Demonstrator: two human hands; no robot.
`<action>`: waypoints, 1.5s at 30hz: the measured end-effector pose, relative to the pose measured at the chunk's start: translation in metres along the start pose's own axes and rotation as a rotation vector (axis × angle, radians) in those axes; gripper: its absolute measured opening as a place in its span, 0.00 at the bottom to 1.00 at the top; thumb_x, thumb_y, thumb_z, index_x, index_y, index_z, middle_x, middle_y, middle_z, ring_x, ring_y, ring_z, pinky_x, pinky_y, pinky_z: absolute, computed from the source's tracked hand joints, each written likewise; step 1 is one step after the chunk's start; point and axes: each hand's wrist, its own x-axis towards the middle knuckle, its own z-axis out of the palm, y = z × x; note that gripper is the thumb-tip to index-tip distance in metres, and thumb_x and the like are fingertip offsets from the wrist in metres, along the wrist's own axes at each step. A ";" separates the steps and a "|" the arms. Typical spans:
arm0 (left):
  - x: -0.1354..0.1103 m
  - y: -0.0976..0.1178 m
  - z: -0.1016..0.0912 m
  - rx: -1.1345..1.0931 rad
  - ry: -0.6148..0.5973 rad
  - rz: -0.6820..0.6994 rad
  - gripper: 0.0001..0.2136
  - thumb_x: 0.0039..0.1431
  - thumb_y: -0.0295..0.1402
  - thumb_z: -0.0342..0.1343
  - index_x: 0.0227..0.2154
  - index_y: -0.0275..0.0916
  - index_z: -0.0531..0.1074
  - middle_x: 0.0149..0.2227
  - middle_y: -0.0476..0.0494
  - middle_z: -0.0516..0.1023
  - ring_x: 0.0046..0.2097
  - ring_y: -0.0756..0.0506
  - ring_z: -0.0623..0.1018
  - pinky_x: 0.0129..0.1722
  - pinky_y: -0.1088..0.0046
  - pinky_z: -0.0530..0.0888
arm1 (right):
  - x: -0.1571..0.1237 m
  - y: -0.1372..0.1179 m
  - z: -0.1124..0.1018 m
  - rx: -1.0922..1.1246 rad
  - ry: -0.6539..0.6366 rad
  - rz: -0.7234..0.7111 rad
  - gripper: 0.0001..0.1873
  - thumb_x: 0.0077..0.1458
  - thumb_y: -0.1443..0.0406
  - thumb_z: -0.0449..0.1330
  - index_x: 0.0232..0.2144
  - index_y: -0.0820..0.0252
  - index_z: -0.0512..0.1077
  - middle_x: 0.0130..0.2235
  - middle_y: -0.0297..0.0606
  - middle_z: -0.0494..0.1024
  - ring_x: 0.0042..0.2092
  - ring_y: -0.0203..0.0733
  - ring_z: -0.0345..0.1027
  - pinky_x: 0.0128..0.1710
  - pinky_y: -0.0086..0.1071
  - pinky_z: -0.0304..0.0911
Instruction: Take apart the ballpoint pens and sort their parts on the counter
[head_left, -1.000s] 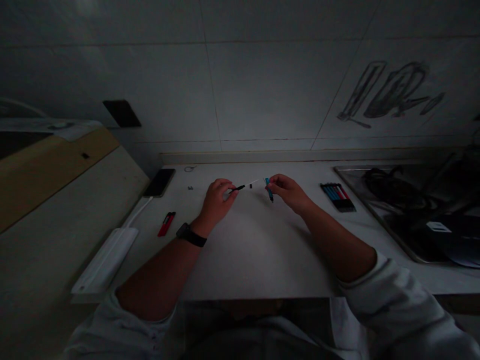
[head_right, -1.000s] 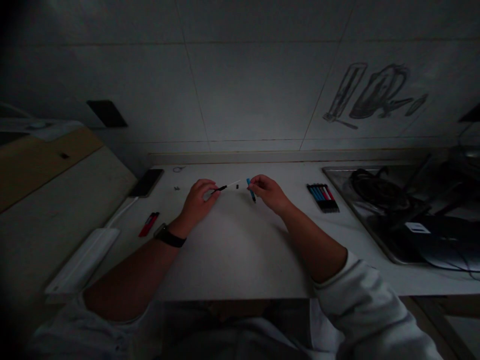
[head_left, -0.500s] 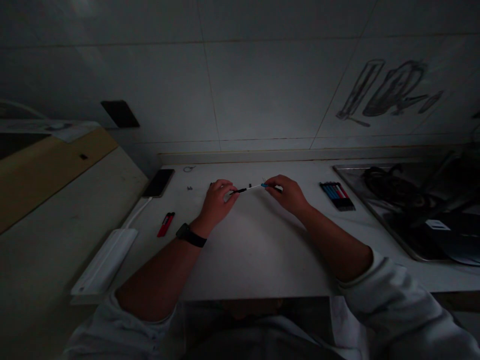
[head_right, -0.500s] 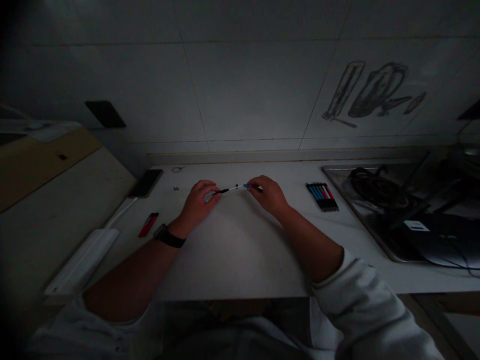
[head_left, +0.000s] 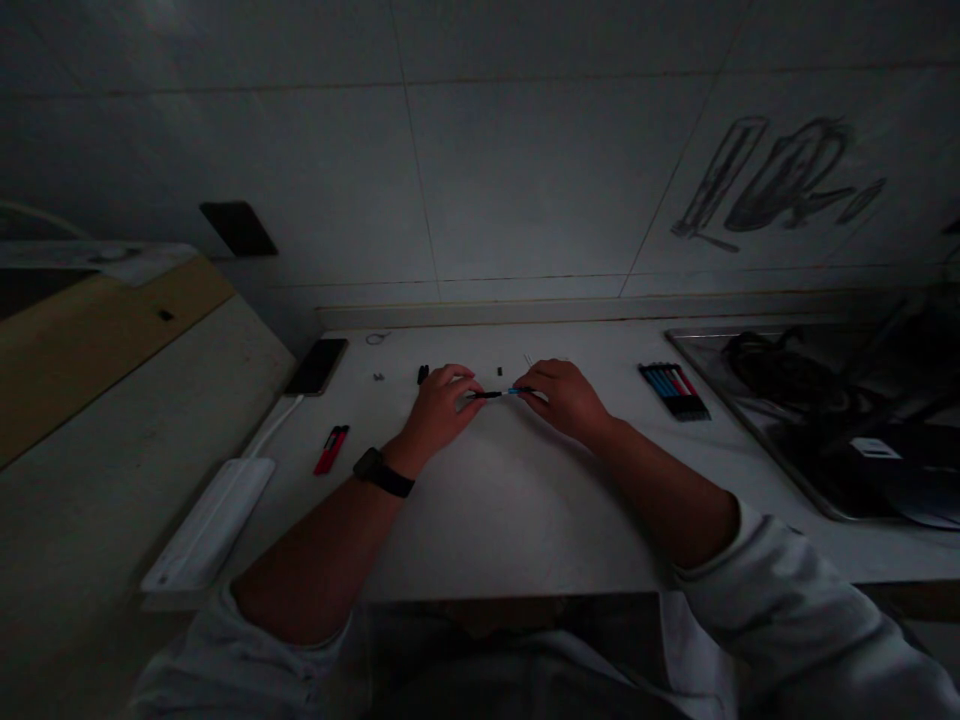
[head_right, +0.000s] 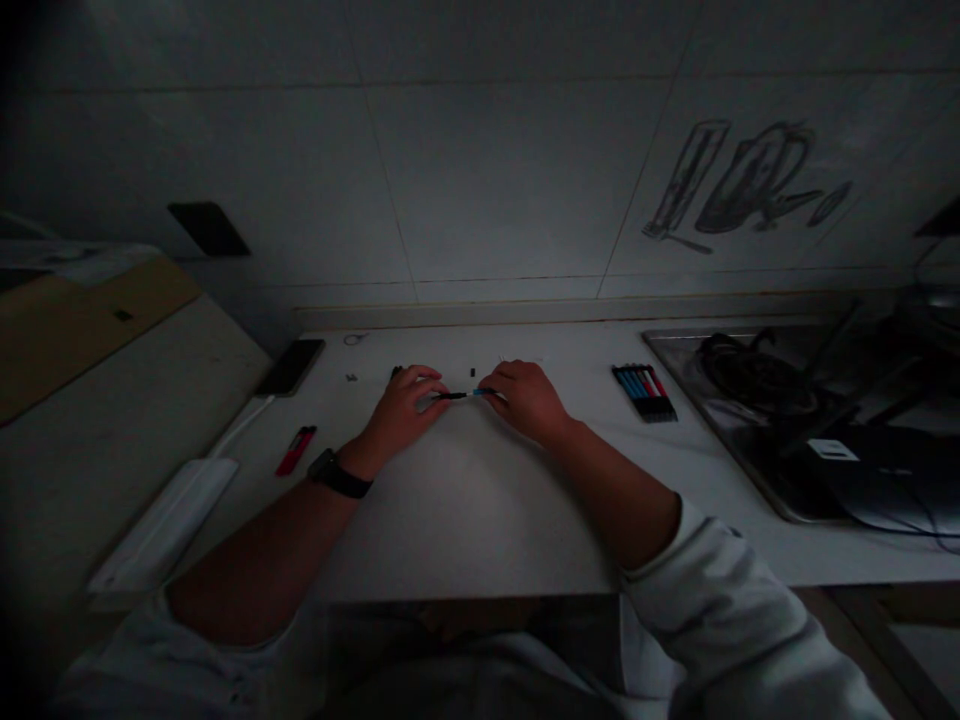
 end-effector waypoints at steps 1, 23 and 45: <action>0.000 0.001 0.000 -0.005 -0.015 0.007 0.05 0.61 0.32 0.67 0.39 0.44 0.79 0.49 0.43 0.76 0.53 0.41 0.76 0.57 0.54 0.74 | 0.000 -0.002 0.001 -0.010 -0.005 -0.014 0.14 0.70 0.60 0.56 0.47 0.56 0.81 0.46 0.46 0.81 0.46 0.49 0.71 0.49 0.40 0.59; 0.000 0.001 0.004 -0.030 -0.036 0.014 0.03 0.62 0.32 0.65 0.38 0.43 0.79 0.46 0.43 0.77 0.51 0.41 0.77 0.54 0.56 0.76 | -0.001 -0.004 0.002 -0.055 -0.040 -0.028 0.13 0.69 0.61 0.57 0.47 0.56 0.80 0.45 0.45 0.80 0.46 0.49 0.71 0.50 0.40 0.57; 0.000 0.006 0.000 -0.049 -0.043 0.040 0.04 0.60 0.31 0.67 0.37 0.42 0.79 0.48 0.43 0.78 0.52 0.41 0.77 0.56 0.55 0.75 | 0.002 -0.002 0.010 0.039 -0.060 -0.103 0.14 0.70 0.62 0.55 0.47 0.59 0.80 0.42 0.45 0.82 0.44 0.47 0.74 0.48 0.38 0.61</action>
